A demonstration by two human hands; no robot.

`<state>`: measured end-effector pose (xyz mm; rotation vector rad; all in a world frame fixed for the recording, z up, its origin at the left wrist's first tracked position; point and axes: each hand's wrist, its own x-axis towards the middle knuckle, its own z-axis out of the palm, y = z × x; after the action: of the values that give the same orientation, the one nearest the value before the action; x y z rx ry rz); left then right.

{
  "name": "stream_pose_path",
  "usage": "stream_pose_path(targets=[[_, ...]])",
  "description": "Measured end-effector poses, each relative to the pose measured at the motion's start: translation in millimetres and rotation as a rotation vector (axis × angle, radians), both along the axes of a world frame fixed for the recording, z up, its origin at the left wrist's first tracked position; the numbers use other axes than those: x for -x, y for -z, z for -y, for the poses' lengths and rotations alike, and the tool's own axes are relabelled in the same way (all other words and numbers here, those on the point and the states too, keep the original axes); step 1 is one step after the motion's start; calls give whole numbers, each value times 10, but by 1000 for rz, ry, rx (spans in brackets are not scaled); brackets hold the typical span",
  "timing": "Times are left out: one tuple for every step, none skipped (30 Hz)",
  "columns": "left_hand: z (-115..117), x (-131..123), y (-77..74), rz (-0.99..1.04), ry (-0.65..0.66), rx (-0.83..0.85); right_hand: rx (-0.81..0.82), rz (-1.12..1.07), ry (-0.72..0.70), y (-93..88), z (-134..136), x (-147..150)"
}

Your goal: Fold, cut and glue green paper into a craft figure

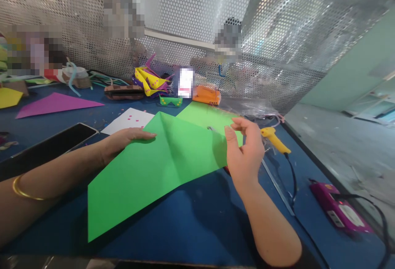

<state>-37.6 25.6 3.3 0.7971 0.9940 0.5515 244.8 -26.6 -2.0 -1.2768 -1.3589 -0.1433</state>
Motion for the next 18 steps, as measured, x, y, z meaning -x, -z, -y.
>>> stream_pose_path(targets=[[-10, 10, -4, 2, -2, -1, 59, 5, -2, 1, -21, -35], [-18, 18, -6, 10, -8, -3, 130, 2, -9, 5, -39, -66], [-25, 22, -8, 19, -15, -4, 206, -4, -18, 12, -54, -91], [-30, 26, -9, 27, -22, -4, 279, -11, -31, 20, -65, -110], [-34, 28, -10, 32, -27, -2, 340, -14, -50, 28, -73, -121], [-36, 32, -11, 32, -31, 2, 390, -8, -69, 36, -79, -126], [-37, 36, -14, 29, -33, 8, 429, 7, -89, 44, -83, -125], [-38, 42, -17, 23, -36, 15, 457, 23, -106, 50, -87, -120], [-39, 49, -20, 18, -39, 23, 476, 37, -123, 55, -90, -113], [-39, 56, -25, 15, -41, 28, 489, 47, -138, 61, -93, -106], [-39, 61, -29, 15, -42, 27, 498, 52, -149, 66, -97, -100], [-38, 64, -34, 21, -40, 22, 502, 50, -155, 72, -102, -95], [-35, 64, -39, 30, -37, 17, 504, 41, -159, 78, -107, -92], [-32, 60, -41, 42, -33, 12, 503, 27, -162, 86, -111, -91], [-29, 54, -42, 54, -30, 9, 500, 9, -163, 93, -114, -91], [-27, 46, -38, 64, -28, 3, 495, -13, -162, 101, -117, -92], [-29, 40, -30, 72, -27, -6, 490, -38, -163, 109, -119, -93], [-36, 37, -18, 79, -28, -21, 484, -64, -164, 117, -120, -96]])
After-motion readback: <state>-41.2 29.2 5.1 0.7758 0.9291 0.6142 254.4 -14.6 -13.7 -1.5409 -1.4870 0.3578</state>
